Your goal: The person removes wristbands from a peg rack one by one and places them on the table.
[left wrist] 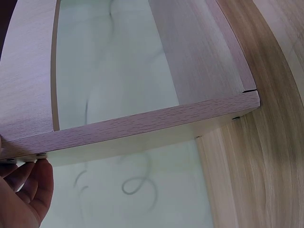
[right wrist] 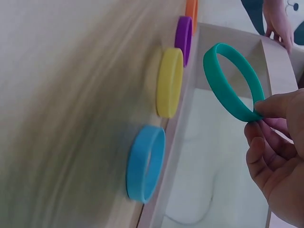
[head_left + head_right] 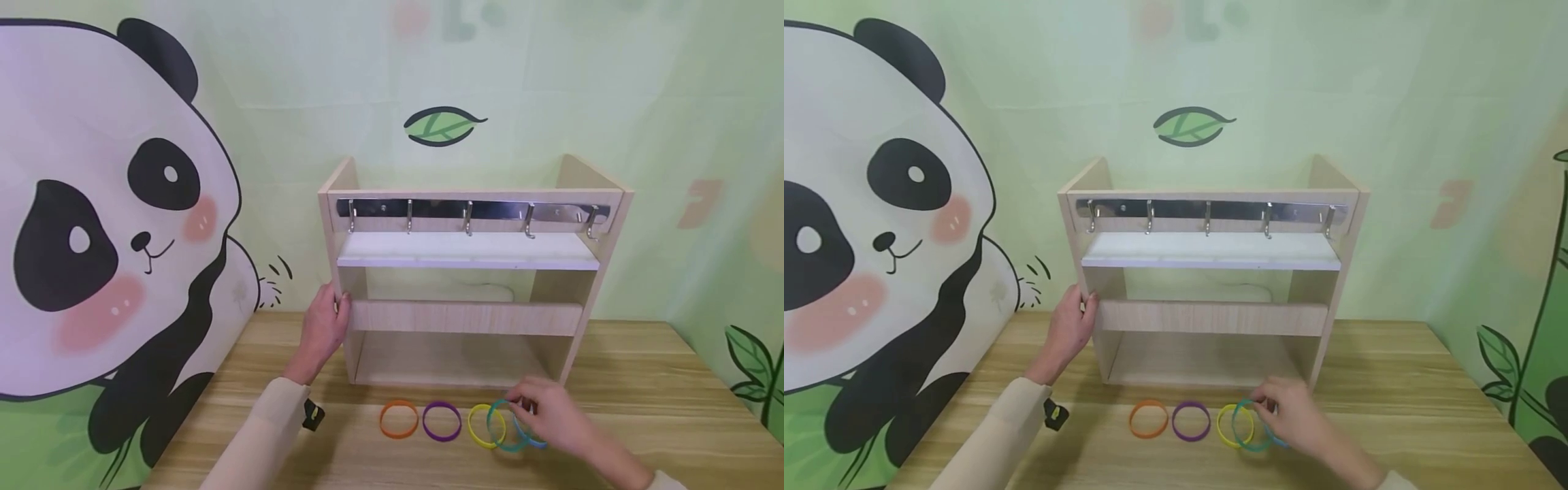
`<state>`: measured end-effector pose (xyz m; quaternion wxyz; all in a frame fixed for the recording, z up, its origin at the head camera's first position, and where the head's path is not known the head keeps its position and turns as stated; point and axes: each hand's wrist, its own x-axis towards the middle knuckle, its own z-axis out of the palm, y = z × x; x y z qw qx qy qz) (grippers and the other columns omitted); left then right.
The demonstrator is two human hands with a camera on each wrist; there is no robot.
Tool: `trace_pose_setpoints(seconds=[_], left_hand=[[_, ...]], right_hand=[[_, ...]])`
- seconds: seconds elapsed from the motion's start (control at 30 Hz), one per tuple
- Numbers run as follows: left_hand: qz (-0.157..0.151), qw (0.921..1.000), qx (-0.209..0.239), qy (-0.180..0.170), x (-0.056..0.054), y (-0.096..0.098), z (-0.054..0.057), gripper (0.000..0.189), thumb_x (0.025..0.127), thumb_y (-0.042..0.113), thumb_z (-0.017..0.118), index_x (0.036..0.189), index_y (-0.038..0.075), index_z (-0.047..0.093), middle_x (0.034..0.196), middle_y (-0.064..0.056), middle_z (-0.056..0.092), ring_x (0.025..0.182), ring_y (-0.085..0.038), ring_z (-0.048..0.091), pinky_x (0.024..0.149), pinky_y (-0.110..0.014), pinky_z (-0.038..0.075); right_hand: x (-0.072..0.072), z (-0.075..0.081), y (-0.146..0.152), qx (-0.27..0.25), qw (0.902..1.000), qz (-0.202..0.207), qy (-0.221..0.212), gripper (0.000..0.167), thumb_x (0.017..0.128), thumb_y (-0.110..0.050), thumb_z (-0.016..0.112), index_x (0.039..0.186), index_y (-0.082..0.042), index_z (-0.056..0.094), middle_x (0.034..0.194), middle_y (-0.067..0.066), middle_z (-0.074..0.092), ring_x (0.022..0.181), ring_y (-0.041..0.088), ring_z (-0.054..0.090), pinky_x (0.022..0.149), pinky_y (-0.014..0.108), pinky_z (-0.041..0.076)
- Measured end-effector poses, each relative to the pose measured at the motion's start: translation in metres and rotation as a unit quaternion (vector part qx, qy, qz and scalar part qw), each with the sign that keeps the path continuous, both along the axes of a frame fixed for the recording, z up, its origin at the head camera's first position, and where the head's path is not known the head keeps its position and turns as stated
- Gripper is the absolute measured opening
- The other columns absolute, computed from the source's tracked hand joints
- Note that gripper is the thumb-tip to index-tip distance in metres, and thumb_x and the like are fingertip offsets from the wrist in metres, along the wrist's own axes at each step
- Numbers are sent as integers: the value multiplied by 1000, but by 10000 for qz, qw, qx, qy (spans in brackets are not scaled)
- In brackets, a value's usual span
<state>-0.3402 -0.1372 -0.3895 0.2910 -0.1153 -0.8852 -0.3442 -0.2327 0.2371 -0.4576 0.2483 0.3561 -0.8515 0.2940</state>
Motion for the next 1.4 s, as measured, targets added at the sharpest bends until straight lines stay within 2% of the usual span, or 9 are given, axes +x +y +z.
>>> trace_pose_setpoints(seconds=[0.13, 0.43, 0.63, 0.83, 1.0, 1.2, 1.4], left_hand=[[-8, 10000, -11, 6, -1, 0, -1, 29, 99, 24, 43, 116, 3, 54, 103, -13, 56, 87, -27, 57, 73, -43, 51], [-27, 10000, -24, -44, 0, 3, -2, 30, 98, 24, 43, 117, 3, 54, 101, -12, 56, 86, -26, 56, 71, -42, 51], [-11, 10000, -61, 72, 0, 5, -1, 29, 98, 23, 44, 115, 3, 55, 98, -13, 56, 83, -26, 57, 68, -42, 51], [-59, 10000, -67, -22, 0, 7, 0, 30, 99, 23, 43, 117, 3, 55, 98, -12, 55, 83, -25, 55, 69, -41, 50], [-86, 9999, -10, -97, 0, 7, 0, 30, 99, 24, 42, 118, 4, 54, 99, -11, 55, 84, -24, 55, 69, -40, 51], [-77, 10000, 10, 45, -2, 4, -2, 25, 98, 23, 44, 111, 4, 54, 96, -11, 55, 82, -24, 55, 66, -39, 50], [8, 10000, 47, -1, -2, 1, -2, 24, 98, 24, 43, 109, 5, 54, 96, -11, 54, 81, -24, 54, 66, -39, 50]], right_hand=[[3, -6, -7, 96, 9999, 113, -82, 21, 71, 5, 75, 81, -13, 68, 73, -14, 56, 62, -4, 47, 49, 14, 41], [12, -20, -24, 257, 9946, 484, -882, 15, 77, 1, 73, 83, -12, 68, 76, -15, 56, 64, -5, 47, 50, 15, 42], [14, -29, -35, 412, 9898, 671, -1189, 13, 78, -2, 72, 82, -14, 68, 77, -16, 57, 65, -6, 47, 52, 15, 43], [16, -35, -46, 519, 9856, 1030, -1237, 13, 78, -3, 72, 82, -15, 69, 75, -17, 56, 67, -6, 48, 55, 15, 43], [16, -39, -53, 685, 9828, 1154, -1269, 9, 80, -7, 72, 82, -16, 70, 78, -17, 57, 71, -3, 50, 59, 15, 44], [12, -39, -60, 1084, 9790, 1349, -1079, 9, 80, -8, 72, 83, -17, 71, 79, -16, 60, 74, -4, 52, 65, 15, 43], [6, -36, -65, 1302, 9701, 1422, -1476, 6, 81, -10, 72, 84, -15, 71, 80, -14, 63, 76, -4, 54, 67, 17, 45]])
